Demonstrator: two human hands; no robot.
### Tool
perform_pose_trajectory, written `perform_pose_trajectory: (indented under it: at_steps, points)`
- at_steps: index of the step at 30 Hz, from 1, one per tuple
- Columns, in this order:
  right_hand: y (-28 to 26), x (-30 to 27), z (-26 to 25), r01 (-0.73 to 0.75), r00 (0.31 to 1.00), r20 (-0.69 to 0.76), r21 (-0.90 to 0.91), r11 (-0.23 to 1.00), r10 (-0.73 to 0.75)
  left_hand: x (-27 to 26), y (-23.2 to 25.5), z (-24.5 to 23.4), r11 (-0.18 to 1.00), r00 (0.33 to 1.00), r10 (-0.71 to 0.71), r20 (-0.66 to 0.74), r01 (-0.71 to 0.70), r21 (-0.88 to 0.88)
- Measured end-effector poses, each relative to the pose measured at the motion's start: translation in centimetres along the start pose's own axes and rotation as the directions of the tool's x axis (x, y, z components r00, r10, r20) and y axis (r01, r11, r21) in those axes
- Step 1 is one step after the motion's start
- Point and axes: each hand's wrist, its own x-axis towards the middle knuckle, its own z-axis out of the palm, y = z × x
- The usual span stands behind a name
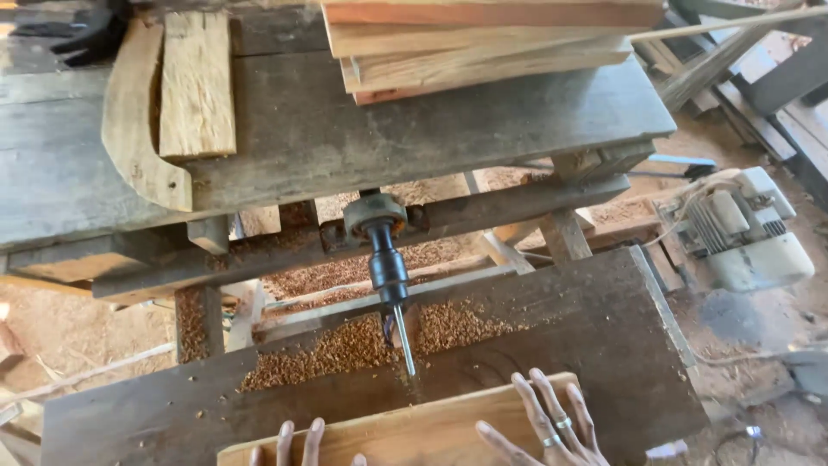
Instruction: The person holds a wooden plank on a drill press table and drills a row of holes along pencil marks, repositioning the plank between holes. After drilling, the person lifts the plank off the table and stacks it with other boards.
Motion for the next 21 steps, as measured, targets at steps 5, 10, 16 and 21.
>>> perform_pose_trajectory:
  at_steps: [5, 10, 16, 21]
  points:
    - [10.3, 5.0, -2.6, 0.021, 0.998, 0.045, 0.338, 0.941, -0.039, 7.9, -6.5, 0.4, 0.993, 0.992, 0.102, 0.072, -0.098, -0.058]
    - [33.3, 12.4, 2.7, -0.301, 0.770, -0.249, 0.671, 0.678, 0.588, 32.1, -1.3, -10.5, 0.867, 0.999, 0.045, -0.006, -0.042, -0.497]
    - [46.9, 25.1, 8.7, -0.179, 0.680, -0.053, 0.955, 0.235, 0.732, 48.9, -1.8, 0.7, 0.863, 0.974, -0.060, 0.220, 0.161, -0.479]
    - [48.4, 27.6, 13.9, 0.015, 0.765, -0.067, 0.996, 0.087, 0.641, 55.3, -2.7, 5.9, 0.745, 0.991, -0.024, 0.129, 0.104, -0.659]
